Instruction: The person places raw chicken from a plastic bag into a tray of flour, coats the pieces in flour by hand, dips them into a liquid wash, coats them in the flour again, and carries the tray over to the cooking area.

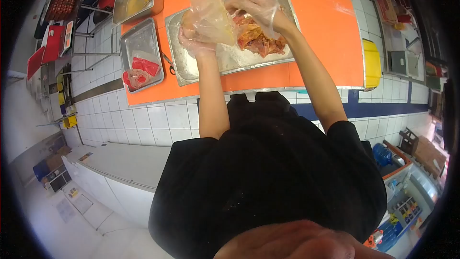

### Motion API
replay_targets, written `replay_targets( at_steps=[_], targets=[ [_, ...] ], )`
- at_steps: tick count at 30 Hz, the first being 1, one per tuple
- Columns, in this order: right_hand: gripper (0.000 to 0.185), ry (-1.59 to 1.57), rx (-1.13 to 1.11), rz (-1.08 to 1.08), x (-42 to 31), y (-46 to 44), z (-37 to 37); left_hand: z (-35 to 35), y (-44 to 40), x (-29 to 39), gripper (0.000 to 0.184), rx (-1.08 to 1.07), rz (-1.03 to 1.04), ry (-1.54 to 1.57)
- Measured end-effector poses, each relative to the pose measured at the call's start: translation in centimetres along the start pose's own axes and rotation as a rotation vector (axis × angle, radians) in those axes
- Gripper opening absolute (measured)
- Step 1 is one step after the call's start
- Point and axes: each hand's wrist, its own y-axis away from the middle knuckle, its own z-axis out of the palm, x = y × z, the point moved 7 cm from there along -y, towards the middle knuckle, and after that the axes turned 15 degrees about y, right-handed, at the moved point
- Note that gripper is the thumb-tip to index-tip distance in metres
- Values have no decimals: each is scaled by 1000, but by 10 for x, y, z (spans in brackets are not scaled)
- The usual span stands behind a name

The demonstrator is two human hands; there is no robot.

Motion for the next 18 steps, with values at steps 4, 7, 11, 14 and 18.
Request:
replay_targets(
  at_steps=[4, 7, 11, 14, 18],
  targets=[
    [35, 839, -171, -70, 55, -9, 53, -12, -1, 38, 69, 6, -34, 49],
    [35, 1319, -205, -226, 89, -15, 86, -4, 8, 54, 68, -24, -22, 27],
    [40, 1160, -303, -79, 105, -34, 79, 4, 24, 68, 69, 110, 89, -72],
    [43, 718, -38, 74, 123, -38, 44, 24, 34, 76, 68, 40, 150, -204],
    [47, -428, 25, 367, 127, -15, 36, 7, 25, 76, 67, 97, 129, -156]
  ],
)
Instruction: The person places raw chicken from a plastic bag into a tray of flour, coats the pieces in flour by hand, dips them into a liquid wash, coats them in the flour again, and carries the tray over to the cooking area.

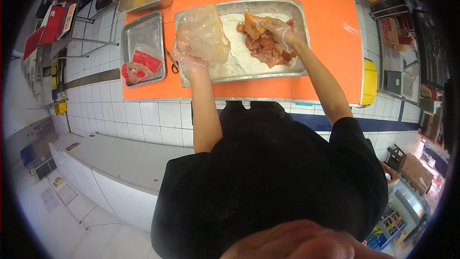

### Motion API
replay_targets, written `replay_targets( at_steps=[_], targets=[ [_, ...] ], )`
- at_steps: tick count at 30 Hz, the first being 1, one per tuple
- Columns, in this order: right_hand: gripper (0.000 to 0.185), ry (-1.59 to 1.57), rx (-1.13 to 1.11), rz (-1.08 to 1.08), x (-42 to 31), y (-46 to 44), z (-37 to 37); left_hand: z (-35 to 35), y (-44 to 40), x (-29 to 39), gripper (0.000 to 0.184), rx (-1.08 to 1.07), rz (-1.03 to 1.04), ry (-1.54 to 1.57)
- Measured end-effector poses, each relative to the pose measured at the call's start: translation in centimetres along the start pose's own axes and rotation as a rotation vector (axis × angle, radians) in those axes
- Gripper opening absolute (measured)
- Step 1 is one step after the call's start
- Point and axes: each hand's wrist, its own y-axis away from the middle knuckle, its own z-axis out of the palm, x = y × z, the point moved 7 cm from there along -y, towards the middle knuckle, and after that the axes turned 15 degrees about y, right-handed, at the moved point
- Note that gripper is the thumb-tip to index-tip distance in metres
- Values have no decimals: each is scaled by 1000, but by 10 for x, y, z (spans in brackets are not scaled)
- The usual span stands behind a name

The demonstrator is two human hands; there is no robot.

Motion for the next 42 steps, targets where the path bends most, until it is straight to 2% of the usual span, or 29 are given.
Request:
replay_targets(
  at_steps=[3, 5, 8, 10, 12, 14, 15, 18, 19, 21, 22, 25, 27, 28, 31, 34, 35, 38, 40, 42],
  targets=[
    [46, -155, -44, -51, 19, -12, -14, 5, 0, -5, 67, -10, -14, -6],
    [45, -233, -9, 1, 24, -5, -21, 3, -3, -8, 67, -41, -75, 37],
    [41, -277, 87, 63, 11, 15, -26, 9, -6, -13, 67, -69, -53, -18],
    [38, -238, 154, 59, 13, 18, -36, -8, -23, 5, 67, -322, 384, -897],
    [33, -156, 215, 16, 23, 12, -54, -10, -26, 3, 68, -281, 404, -909],
    [28, 272, 360, -99, 29, 9, -79, -7, -14, -20, 68, 58, -13, -64],
    [25, 490, 428, -152, 28, 11, -87, -2, -17, -17, 68, -72, 83, -310],
    [24, 1362, 426, -366, 2, 33, -56, -1, -20, -16, 68, -396, 409, -971],
    [26, 1339, 409, -405, 3, 44, -49, 3, -15, -15, 68, -456, 546, -1146],
    [32, 1298, 373, -491, 0, 61, -37, 8, -13, -18, 68, -523, 688, -1333],
    [37, 1245, 337, -391, 1, 56, -38, 7, -14, -20, 68, -531, 685, -1348],
    [43, 1088, 230, 89, -8, 34, -46, 6, -15, -27, 68, -532, 594, -1278],
    [46, 1111, 389, -177, 1, 20, -48, 5, -16, -30, 65, -446, 390, -1000],
    [49, 1118, 468, -310, -5, 21, -46, 13, -9, -34, 63, -359, 229, -763],
    [62, 1109, 138, -119, -2, 9, -41, 9, -10, -48, 53, -333, -73, -239],
    [60, 1100, 89, 20, -2, 11, -42, 3, -14, -51, 56, -273, -105, -107],
    [60, 975, 116, 15, 1, 12, -46, 0, -16, -51, 62, -229, -86, -112],
    [57, 540, 166, 15, 34, 15, -64, -15, -18, -55, 59, -123, -219, 96],
    [53, 169, 166, 25, 49, 11, -75, -16, -17, -53, 59, -138, -217, 56],
    [55, -75, 184, -137, 42, 18, -81, -22, -30, -54, 57, -185, -228, 35]
  ],
)
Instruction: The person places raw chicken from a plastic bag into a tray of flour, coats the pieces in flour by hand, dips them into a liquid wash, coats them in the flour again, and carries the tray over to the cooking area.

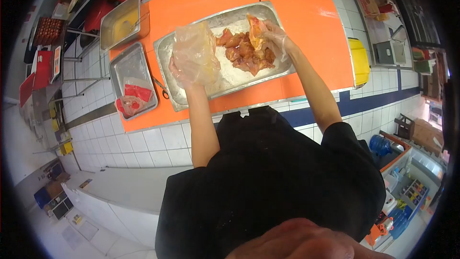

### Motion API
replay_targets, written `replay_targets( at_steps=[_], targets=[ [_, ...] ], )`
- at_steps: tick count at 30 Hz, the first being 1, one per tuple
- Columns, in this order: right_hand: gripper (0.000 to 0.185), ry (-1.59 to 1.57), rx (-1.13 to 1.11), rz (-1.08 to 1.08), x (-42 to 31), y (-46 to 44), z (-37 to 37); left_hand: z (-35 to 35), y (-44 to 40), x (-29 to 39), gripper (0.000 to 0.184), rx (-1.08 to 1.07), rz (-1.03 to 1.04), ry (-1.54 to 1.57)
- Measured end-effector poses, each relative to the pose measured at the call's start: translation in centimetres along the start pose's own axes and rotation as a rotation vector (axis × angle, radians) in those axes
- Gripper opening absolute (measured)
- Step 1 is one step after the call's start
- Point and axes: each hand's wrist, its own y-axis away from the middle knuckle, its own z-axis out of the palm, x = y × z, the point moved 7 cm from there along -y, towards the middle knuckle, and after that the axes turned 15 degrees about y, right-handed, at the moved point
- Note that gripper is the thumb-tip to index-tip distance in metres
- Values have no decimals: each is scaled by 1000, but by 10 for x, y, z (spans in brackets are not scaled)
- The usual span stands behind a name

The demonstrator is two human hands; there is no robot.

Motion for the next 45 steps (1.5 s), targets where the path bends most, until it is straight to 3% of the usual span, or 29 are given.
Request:
replay_targets(
  at_steps=[1, 2, 5, 8, 11, 14, 17, 20, 22, 24, 25, 27, 29, 30, 35, 38, 41, 45],
  targets=[
    [57, -129, 13, -71, -14, 10, 2, -2, -4, -1, 56, -11, -6, 0],
    [54, -323, 10, 23, -19, 17, 4, -5, -7, -1, 55, -25, -5, -15],
    [53, -504, -52, -79, -47, 30, 5, 8, -5, -4, 53, -48, -2, -55],
    [50, -707, -279, -292, -80, 42, 13, 20, -5, -7, 52, -67, 13, -127],
    [47, -835, -227, -221, -96, 55, 16, 29, -3, -10, 51, -82, 41, -203],
    [56, -835, -217, -260, -124, 65, 21, 45, 3, -11, 51, -126, 134, -377],
    [59, -896, -243, -306, -133, 63, 24, 73, 16, -8, 51, -313, 533, -1193],
    [63, -893, -335, -346, -143, 67, 30, 90, 24, -12, 52, -360, 698, -1427],
    [64, -796, -278, -362, -141, 64, 25, 77, 15, -13, 50, -245, 330, -696],
    [62, -664, -133, -340, -144, 62, 20, 79, 11, -16, 48, -236, 304, -706],
    [59, -586, -17, -304, -146, 64, 21, 87, 14, -14, 46, -284, 464, -1084],
    [56, -366, 132, -234, -142, 62, 18, 92, 12, -12, 45, -331, 486, -1146],
    [56, -81, 205, -162, -127, 56, 8, 83, 2, -17, 47, -311, 190, -512],
    [54, -73, 213, -149, -129, 59, 11, 81, -1, -18, 48, -302, 132, -382],
    [43, 153, 334, 26, -99, 66, 10, 58, -17, -12, 50, -221, 18, -192],
    [47, 53, 401, -86, -55, 55, 8, 49, -26, -9, 51, -218, -13, -157],
    [47, -108, 324, 24, -60, 70, 22, 42, -31, -11, 53, -217, -39, -136],
    [40, -773, 178, 54, -37, 66, 42, 33, -36, -13, 55, -228, -67, -91]
  ],
)
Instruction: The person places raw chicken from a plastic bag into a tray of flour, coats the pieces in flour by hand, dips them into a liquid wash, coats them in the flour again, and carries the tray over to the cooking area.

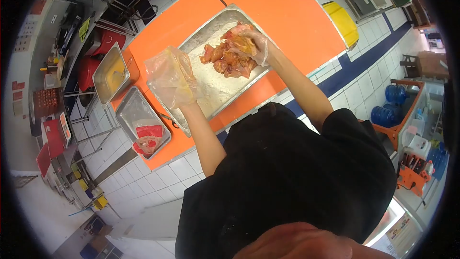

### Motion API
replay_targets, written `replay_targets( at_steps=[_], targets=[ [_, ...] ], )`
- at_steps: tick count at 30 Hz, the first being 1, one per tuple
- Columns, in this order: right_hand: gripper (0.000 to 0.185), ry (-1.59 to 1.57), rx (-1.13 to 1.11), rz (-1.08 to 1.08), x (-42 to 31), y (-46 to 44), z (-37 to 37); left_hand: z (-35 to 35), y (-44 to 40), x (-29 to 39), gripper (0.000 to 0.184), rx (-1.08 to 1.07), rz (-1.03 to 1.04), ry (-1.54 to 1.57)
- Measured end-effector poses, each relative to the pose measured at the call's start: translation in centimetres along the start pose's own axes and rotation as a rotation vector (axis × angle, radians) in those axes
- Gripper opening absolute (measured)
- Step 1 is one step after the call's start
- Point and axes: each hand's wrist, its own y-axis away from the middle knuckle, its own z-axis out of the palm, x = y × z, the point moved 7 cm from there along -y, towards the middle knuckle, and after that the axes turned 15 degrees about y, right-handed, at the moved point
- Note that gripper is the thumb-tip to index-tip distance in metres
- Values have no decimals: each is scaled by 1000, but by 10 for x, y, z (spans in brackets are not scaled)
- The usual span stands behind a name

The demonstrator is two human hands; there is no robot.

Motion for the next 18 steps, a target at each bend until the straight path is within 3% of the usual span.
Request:
replay_targets(
  at_steps=[5, 8, 10, 12, 16, 18],
  targets=[
    [39, -397, -196, -48, -8, 11, 16, 5, -5, 1, 56, 0, -9, 4],
    [37, -296, -60, -11, -9, 29, 14, 8, -3, 9, 56, 23, -8, -36],
    [35, 258, 163, -73, -5, 26, 7, 9, 1, 16, 56, 45, -1, -52],
    [34, 512, 123, -57, 10, -6, -13, 12, 3, 20, 56, 59, 3, -61],
    [42, 371, -13, 44, 35, -1, -4, 13, 6, 26, 56, 76, 21, -79],
    [52, 74, -170, 34, 33, 6, 6, 14, 5, 28, 56, 77, 26, -89]
  ],
)
